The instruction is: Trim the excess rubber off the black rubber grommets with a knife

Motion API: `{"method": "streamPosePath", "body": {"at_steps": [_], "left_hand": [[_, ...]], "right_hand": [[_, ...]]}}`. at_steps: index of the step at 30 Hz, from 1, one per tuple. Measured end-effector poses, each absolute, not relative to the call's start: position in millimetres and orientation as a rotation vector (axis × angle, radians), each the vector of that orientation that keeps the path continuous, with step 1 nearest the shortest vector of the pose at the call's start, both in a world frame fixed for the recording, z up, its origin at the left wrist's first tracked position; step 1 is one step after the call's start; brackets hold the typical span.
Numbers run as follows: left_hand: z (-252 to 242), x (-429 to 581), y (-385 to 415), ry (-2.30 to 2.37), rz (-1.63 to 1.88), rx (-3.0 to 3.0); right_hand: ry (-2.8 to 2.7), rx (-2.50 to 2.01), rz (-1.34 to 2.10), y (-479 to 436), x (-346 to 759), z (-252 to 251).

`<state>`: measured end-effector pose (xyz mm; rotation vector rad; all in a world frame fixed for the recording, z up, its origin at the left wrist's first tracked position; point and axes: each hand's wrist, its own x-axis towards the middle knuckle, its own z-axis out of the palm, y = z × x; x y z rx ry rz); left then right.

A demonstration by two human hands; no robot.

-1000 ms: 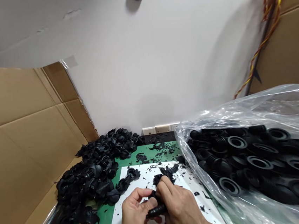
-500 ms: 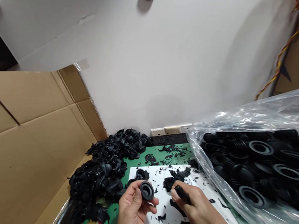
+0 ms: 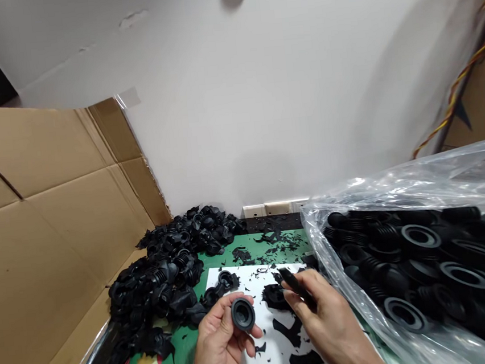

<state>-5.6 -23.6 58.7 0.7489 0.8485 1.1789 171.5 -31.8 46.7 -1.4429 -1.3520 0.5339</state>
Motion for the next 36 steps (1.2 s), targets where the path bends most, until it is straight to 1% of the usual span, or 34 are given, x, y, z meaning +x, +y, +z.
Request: {"method": "streamPosePath", "body": {"at_steps": [6,13,24,31,33,36], "left_hand": [[58.9,-5.7,-23.9,0.851,1.159,0.759],[56.0,-6.7,-23.1,0.866,1.145,0.727],[54.4,-4.2,-21.3,0.892,1.125,0.728],[54.1,-2.0,-20.7,0.896,1.121,0.726],[54.6,-1.7,-21.0,0.884,1.12,0.722],[54.4,-1.8,-22.0,0.871,1.114,0.69]], "right_hand": [[-1.289,-1.463,0.594,-30.6,171.5,50.1],[-1.219,-1.378,0.765,-31.5,172.0,41.9],[-1.246,-1.405,0.709,-33.9,166.5,50.7],[-1.318,-1.284,0.981,-40.2,161.1,55.8],[-1.451,-1.166,0.917,-43.7,157.3,54.0],[-1.68,-0.998,0.645,-46.7,148.6,43.2]]}}
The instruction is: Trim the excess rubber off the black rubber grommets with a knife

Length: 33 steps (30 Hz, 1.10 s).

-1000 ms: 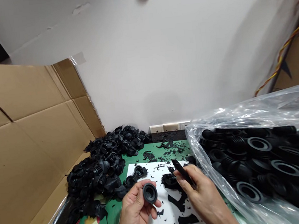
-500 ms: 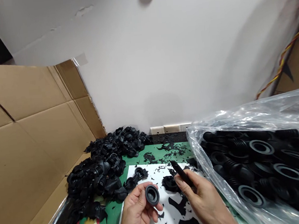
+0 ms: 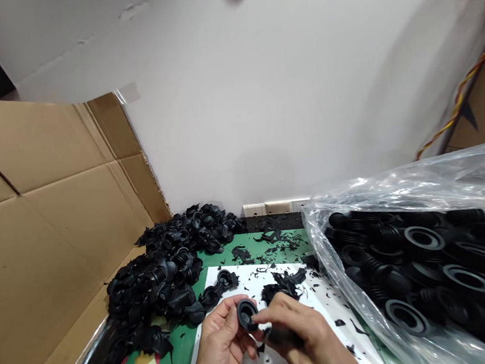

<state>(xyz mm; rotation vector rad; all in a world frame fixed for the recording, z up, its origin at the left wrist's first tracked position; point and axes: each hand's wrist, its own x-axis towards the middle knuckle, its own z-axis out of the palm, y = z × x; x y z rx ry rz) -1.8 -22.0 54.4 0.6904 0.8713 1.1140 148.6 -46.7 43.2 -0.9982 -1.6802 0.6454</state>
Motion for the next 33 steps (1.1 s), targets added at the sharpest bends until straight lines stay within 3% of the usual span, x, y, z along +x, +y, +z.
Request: {"method": "streamPosePath", "body": {"at_steps": [5,11,33], "left_hand": [[48.4,-1.9,-21.5,0.889,1.129,0.618],[56.5,-4.3,-18.8,0.911,1.172,0.695],[50.5,-3.6,-19.4,0.923,1.133,0.697]], "right_hand": [[-1.953,-1.068,0.218,-45.3,138.1,22.1],[-2.086,-1.05,0.029,-43.7,151.0,28.6],[-1.407,-1.325,0.845,-38.7,152.6,40.0]]}}
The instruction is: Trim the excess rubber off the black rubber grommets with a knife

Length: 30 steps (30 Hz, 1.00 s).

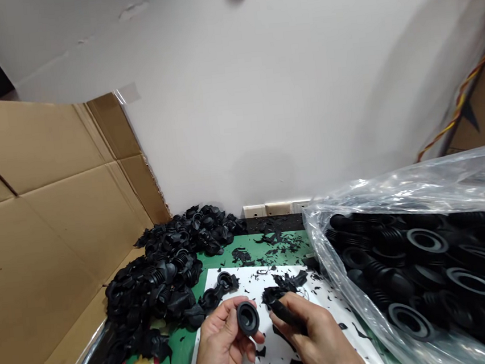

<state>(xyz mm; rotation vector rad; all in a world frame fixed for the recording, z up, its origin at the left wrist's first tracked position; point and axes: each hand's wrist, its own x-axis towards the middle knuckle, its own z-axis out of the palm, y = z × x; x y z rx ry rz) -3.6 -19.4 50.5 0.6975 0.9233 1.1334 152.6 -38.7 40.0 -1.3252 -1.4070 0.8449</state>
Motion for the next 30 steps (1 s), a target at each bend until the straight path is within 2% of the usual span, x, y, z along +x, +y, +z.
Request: {"method": "streamPosePath", "body": {"at_steps": [18,25,30], "left_hand": [[46.8,-2.2,-17.9,0.999,1.213,0.617],[46.0,-0.7,-18.7,1.041,1.24,0.589],[46.8,0.6,-20.0,1.086,1.274,0.599]], "right_hand": [[-1.077,-1.2,1.01,-43.1,148.8,51.0],[-1.15,-1.17,0.777,-46.2,155.4,58.2],[-0.987,-1.123,0.923,-47.1,156.2,53.6]]}}
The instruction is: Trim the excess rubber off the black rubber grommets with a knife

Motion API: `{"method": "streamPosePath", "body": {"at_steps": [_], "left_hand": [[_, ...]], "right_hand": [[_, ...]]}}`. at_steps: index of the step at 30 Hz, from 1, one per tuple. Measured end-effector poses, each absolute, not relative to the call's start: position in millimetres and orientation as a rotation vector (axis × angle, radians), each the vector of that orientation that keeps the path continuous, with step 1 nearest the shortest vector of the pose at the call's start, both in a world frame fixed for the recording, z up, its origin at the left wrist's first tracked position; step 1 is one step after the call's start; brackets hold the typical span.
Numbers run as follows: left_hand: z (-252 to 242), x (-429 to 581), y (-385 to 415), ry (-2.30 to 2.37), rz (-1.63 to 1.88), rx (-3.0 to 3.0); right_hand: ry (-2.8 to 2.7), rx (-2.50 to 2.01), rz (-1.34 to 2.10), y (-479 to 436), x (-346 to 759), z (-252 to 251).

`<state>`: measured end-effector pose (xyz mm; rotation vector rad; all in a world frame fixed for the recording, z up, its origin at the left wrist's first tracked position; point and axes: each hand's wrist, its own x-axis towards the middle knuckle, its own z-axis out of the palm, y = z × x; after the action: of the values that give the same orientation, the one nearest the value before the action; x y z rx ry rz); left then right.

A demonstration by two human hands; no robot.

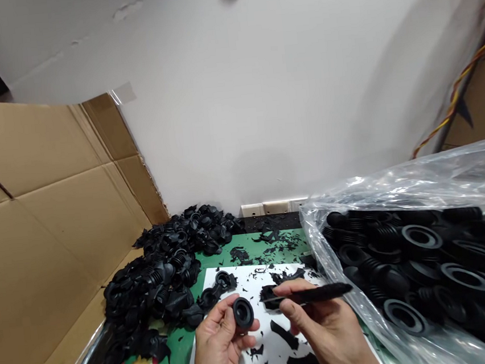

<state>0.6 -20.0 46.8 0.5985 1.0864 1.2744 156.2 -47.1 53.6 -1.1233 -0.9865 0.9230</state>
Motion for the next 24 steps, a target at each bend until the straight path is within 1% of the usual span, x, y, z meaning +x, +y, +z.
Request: {"method": "streamPosePath", "body": {"at_steps": [2,6,13,18,24], "left_hand": [[47.7,1.5,-20.5,1.088,1.28,0.595],[51.9,4.8,-21.8,1.068,1.256,0.578],[56.3,14.8,-26.5,1.068,1.261,0.516],[53.5,19.7,-29.1,1.079,1.302,0.526],[52.7,21.9,-29.1,1.081,1.275,0.516]], "right_hand": [[-1.002,-1.056,0.915,-46.8,154.6,51.9],[-1.109,-0.928,0.758,-46.3,148.8,48.5],[-1.083,-0.887,0.644,-44.4,143.5,35.7],[-1.2,-0.858,0.617,-43.0,146.8,34.0],[-1.12,-0.864,0.629,-44.0,140.5,32.7]]}}
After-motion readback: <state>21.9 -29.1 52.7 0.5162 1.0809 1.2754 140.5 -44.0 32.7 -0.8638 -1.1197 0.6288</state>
